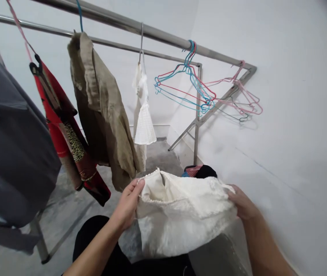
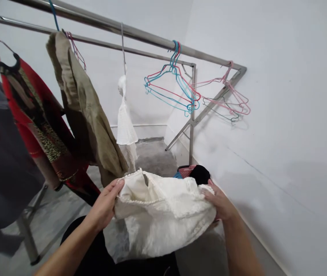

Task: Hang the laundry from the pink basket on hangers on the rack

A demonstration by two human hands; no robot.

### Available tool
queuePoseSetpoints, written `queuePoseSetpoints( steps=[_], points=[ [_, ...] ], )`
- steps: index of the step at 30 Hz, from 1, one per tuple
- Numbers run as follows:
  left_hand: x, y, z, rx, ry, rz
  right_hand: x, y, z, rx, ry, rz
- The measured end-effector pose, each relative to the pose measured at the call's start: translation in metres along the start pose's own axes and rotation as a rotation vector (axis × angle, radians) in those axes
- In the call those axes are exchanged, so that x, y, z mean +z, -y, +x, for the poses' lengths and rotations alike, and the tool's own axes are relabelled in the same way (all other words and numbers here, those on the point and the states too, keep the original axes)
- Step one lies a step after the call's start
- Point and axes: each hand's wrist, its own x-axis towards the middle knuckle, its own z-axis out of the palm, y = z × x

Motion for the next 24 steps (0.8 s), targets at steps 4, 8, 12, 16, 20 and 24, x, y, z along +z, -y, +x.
queuePoseSetpoints(
  steps=[4,8,12,16,20,24],
  points=[
    [0.010,-0.024,-0.034,-0.042,0.240,0.056,-0.018,0.030,0.029,-0.093,0.253,-0.389],
    [0.024,-0.024,-0.050,-0.019,0.426,0.224,-0.026,0.093,0.071,-0.376,-0.244,-0.540],
    [0.032,-0.013,-0.047,0.057,0.441,0.344,-0.029,0.169,0.125,-0.698,-0.698,-0.656],
    [0.027,-0.003,-0.041,0.081,0.449,0.358,-0.025,0.226,0.176,-0.721,-0.861,-0.872],
    [0.018,0.002,-0.038,0.101,0.418,0.338,-0.021,0.249,0.205,-0.554,-0.887,-1.083],
    [0.009,0.002,-0.034,0.096,0.395,0.322,-0.024,0.250,0.213,-0.445,-0.843,-1.202]
  ],
)
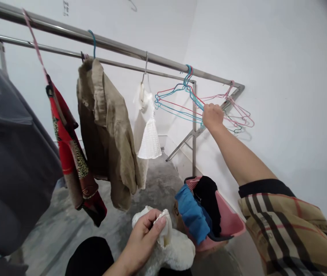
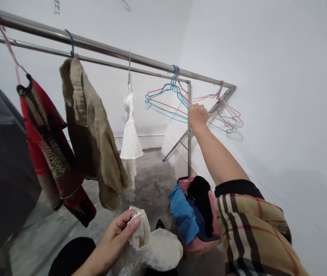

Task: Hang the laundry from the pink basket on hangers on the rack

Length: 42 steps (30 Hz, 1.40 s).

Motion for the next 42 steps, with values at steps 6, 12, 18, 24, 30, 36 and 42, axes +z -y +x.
queuePoseSetpoints(
  steps=[6,12,18,24,30,36,42],
  points=[
    [-0.007,0.002,0.005,0.002,-0.015,-0.026,-0.001,0.000,-0.003,-0.079,0.013,0.035],
    [-0.006,0.000,0.010,-0.007,-0.040,-0.025,-0.017,0.009,0.003,0.016,-0.166,0.300],
    [-0.014,-0.008,0.010,0.085,-0.118,0.140,-0.020,0.000,-0.077,-0.018,-0.316,0.664],
    [-0.031,-0.012,0.015,0.277,-0.335,0.388,0.008,-0.010,-0.259,0.371,-0.243,0.961],
    [-0.031,0.002,0.025,0.073,-0.348,0.088,-0.001,-0.007,-0.375,0.574,0.091,1.429],
    [-0.026,0.015,0.031,0.004,-0.387,-0.144,-0.015,-0.036,-0.408,0.329,0.571,1.552],
    [-0.020,0.009,0.030,-0.121,-0.371,-0.261,-0.042,-0.064,-0.404,-0.082,0.825,1.513]
  ],
)
